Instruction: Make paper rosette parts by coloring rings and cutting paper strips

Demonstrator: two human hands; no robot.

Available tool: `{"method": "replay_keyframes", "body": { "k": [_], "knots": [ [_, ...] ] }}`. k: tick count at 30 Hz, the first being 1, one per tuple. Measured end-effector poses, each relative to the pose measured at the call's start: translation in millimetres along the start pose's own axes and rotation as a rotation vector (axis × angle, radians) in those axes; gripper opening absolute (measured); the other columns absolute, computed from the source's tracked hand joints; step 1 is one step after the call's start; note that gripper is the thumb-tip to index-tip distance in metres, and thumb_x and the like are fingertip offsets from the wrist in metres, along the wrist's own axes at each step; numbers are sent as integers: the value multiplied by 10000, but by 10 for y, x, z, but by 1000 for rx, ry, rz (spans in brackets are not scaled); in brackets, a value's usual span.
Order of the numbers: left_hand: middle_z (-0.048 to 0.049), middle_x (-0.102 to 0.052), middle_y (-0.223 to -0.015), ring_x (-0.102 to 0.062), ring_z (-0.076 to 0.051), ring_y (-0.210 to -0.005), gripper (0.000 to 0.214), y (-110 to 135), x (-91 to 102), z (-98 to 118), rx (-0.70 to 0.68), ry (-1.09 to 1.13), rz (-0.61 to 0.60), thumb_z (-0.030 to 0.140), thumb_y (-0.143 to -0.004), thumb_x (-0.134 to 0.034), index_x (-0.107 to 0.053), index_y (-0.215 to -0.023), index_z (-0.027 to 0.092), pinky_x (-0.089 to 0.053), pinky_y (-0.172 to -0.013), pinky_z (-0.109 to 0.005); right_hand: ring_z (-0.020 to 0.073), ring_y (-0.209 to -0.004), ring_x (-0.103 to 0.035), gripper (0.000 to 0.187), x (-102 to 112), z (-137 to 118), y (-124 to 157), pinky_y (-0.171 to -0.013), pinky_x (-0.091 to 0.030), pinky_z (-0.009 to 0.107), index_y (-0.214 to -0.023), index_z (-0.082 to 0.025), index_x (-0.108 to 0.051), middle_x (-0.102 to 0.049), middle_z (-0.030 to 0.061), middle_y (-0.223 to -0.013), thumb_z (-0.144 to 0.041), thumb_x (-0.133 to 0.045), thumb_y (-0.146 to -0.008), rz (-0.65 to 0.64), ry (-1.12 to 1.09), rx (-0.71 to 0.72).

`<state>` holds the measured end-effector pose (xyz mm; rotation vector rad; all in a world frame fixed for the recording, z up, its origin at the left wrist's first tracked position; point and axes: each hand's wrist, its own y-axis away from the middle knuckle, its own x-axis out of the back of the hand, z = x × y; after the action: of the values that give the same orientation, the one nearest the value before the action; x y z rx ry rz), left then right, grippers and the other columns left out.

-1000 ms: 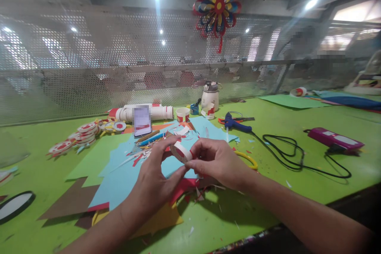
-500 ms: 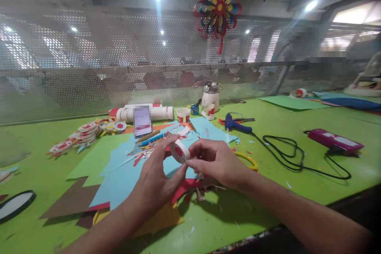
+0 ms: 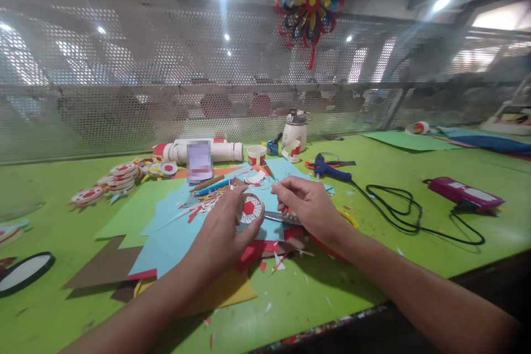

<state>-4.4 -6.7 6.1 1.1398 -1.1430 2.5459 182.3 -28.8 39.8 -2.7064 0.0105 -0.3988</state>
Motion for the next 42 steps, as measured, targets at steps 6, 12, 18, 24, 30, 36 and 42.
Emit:
{"method": "replay_keyframes", "body": {
  "k": [6, 12, 18, 24, 30, 36, 42],
  "knots": [
    [-116, -624, -1109, -605, -242, -983, 370, -18, -19, -16, 51, 91, -17, 313, -825, -577, -515, -1163, 177, -501, -855, -447, 127, -581, -509, 235, -7, 55, -5, -559, -406, 265, -744, -155, -624, -559, -8, -624, -357, -569, -850, 3, 65, 39],
    [-91, -634, -1042, -622, -208, -935, 303, -58, -48, -32, 258, 502, -98, 334, -806, -612, -549, -1057, 176, -529, -797, -360, 128, -564, -513, 200, 29, 133, -67, -570, -416, 261, -707, -162, -614, -569, -14, -597, -323, -578, -821, 39, 96, 20],
    [-92, -630, -1064, -612, -201, -992, 395, -57, -43, 45, 279, 881, -52, 275, -781, -664, -493, -1122, 171, -514, -852, -346, 130, -548, -525, 199, 37, 123, -93, -554, -424, 252, -702, -166, -614, -582, -11, -580, -319, -569, -820, 46, 125, -6],
    [-95, -567, -1237, -573, -209, -1073, 394, -30, 49, 95, 189, 911, -101, 230, -812, -657, -504, -1176, 232, -502, -876, -328, 127, -567, -523, 183, 8, 110, -61, -548, -417, 246, -716, -169, -623, -581, -12, -615, -303, -559, -824, 22, 140, 16],
    [-91, -545, -1265, -568, -201, -1049, 415, -39, 77, 94, 166, 1015, -164, 227, -823, -649, -486, -1203, 259, -511, -829, -308, 132, -586, -504, 173, -20, 142, -51, -575, -414, 260, -703, -167, -618, -571, -7, -622, -279, -560, -822, -11, 157, 27],
    [-141, -503, -1312, -590, -219, -972, 416, -67, 113, 109, 257, 1035, -167, 265, -803, -670, -494, -1176, 216, -535, -659, -284, 133, -604, -512, 177, -76, 154, -12, -581, -418, 260, -685, -166, -619, -588, 4, -648, -255, -562, -826, -52, 169, 73],
    [-130, -556, -1268, -593, -260, -1027, 411, -67, 121, 94, 286, 1145, -126, 262, -775, -697, -490, -1128, 227, -544, -641, -290, 143, -630, -559, 179, -97, 119, 26, -587, -445, 260, -779, -146, -656, -649, 37, -717, -296, -590, -850, -68, 197, 148]
  ]
}}
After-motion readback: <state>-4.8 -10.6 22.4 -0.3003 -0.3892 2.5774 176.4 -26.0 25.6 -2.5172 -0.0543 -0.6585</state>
